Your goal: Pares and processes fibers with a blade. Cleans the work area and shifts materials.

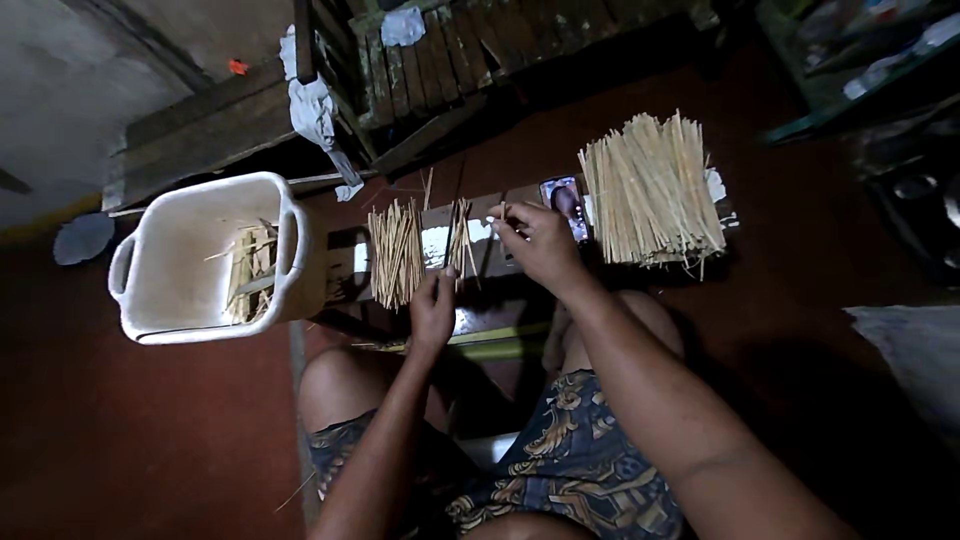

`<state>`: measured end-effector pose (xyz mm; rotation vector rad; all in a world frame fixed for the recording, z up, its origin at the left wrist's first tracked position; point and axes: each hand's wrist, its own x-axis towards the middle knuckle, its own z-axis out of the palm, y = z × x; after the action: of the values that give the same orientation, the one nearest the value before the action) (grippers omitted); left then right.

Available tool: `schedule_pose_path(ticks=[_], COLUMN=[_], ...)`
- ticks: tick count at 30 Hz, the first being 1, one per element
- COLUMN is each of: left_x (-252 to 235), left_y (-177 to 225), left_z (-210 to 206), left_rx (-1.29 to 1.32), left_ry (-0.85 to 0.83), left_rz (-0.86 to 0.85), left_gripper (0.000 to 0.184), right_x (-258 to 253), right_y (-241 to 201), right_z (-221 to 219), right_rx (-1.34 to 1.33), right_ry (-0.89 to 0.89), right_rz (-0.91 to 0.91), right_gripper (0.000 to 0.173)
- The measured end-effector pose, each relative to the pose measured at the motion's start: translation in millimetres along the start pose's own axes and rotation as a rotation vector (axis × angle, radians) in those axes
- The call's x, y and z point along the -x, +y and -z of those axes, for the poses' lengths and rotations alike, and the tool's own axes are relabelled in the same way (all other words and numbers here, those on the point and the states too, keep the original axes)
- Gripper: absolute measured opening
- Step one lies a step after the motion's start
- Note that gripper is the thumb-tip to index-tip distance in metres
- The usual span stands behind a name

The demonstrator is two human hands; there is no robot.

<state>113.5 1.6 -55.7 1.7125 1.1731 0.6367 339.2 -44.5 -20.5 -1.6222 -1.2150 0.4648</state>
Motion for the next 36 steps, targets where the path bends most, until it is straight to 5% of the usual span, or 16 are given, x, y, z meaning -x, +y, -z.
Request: schedule_pose_path(ticks=[9, 36], left_x=[42, 44], left_y=[42, 53], left_z=[-12, -22], left_rx=[0.292, 0.268], left_ry=[-0.094, -0.122], left_rz=[-0.169, -0.180], left_gripper=[0.042, 0.044], right_x=[4, 6], right_y=[-3, -2], right_z=[0, 3], right_rx=[0.005, 0.007], right_ry=[-0.051, -0.102], right_rz=[0.034, 0.012], right_gripper=[0.017, 0.016])
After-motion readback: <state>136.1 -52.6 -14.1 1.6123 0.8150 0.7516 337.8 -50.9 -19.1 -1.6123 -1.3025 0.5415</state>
